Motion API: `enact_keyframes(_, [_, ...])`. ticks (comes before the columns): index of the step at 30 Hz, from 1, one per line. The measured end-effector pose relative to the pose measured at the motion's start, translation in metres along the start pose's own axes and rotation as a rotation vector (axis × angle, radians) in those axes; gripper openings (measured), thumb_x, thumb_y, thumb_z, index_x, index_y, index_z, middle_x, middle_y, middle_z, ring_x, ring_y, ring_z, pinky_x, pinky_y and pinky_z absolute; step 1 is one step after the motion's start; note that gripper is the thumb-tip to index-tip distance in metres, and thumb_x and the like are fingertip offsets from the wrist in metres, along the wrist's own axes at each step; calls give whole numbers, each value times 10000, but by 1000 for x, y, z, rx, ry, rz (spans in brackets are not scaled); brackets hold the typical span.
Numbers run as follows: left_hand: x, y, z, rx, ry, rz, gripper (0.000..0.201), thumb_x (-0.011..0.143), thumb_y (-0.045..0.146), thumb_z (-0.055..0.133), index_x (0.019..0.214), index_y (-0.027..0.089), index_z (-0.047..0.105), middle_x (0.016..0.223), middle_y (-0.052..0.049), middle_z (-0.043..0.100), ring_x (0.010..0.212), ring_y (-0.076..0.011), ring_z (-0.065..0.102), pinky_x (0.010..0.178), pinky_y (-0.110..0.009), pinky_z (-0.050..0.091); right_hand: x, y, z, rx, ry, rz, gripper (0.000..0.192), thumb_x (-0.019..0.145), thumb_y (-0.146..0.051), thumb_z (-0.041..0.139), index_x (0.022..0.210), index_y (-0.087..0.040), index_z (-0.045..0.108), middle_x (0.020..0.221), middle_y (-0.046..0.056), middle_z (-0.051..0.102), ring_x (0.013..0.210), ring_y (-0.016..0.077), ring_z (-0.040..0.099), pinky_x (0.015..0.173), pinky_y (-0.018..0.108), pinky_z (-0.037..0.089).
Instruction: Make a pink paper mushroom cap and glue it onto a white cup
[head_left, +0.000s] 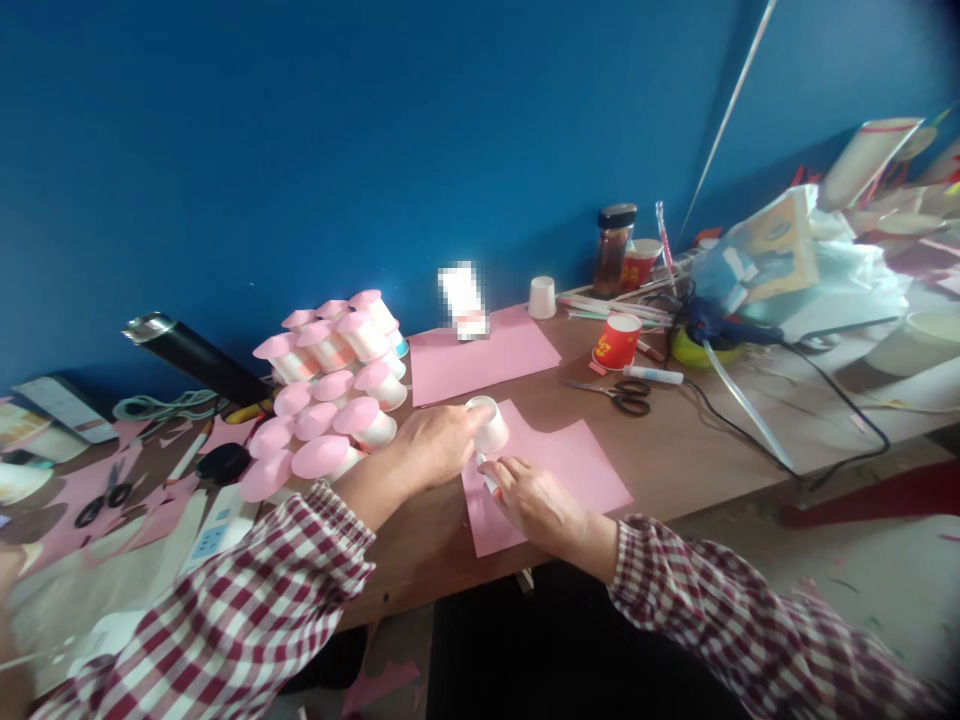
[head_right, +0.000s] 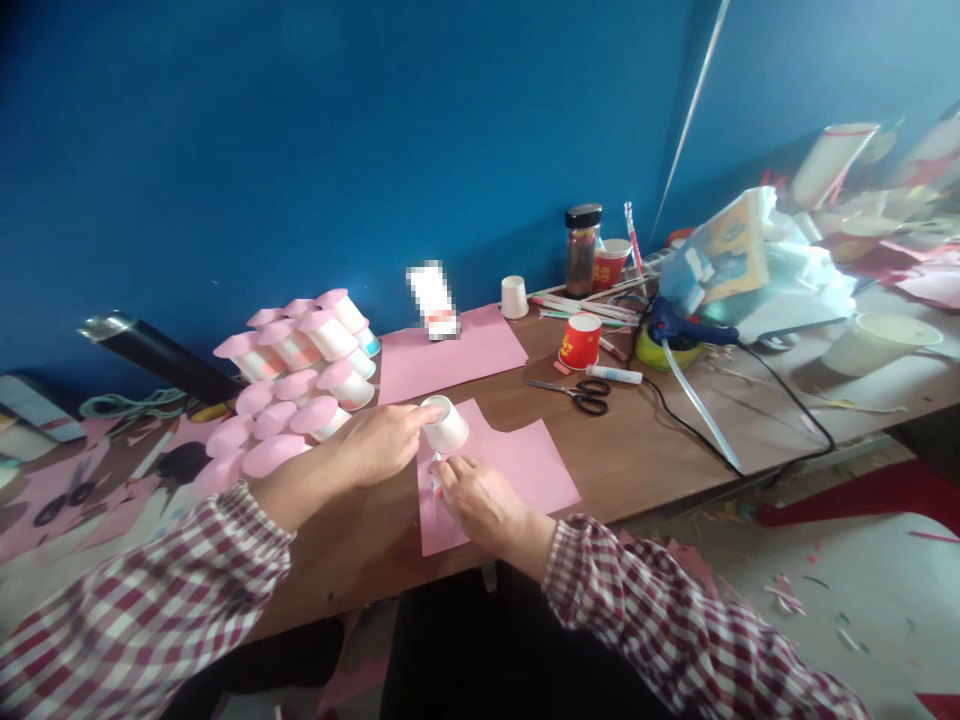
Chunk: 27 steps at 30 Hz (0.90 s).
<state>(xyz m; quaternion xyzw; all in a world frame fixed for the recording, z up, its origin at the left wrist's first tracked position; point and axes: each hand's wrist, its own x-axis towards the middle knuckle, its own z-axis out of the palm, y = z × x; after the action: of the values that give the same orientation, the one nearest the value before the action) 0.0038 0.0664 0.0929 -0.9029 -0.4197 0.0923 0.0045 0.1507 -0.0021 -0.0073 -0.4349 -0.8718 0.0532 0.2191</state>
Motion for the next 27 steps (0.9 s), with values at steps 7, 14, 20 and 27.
enact_keyframes(7, [-1,1,-2,-7,12,0,378,758,54,356,1042,273,473,799,-6,649,619,-191,611,456,-257,334,-10,19,-9,196,66,36,200,914,-135,394,1069,-141,520,922,91,619,877,189,600,748,320,515])
enact_keyframes(14, [0,1,-1,20,15,7,361,770,72,333,1037,268,475,783,-12,641,598,-191,598,444,-259,308,-13,32,-22,295,75,76,186,908,-150,420,1052,-138,537,904,85,633,797,181,615,707,303,501])
enact_keyframes(20, [0,0,1,26,7,3,382,783,84,325,1081,278,464,812,-19,659,629,-208,614,459,-262,333,-14,45,-21,356,139,128,199,912,-169,424,1069,-154,545,931,87,642,836,187,626,732,299,487])
enact_keyframes(27, [2,-2,2,19,2,-5,385,791,102,343,1111,283,459,860,-23,672,650,-212,628,471,-268,353,-17,56,-19,557,303,277,177,902,-223,454,1014,-155,573,800,50,644,702,154,630,630,257,498])
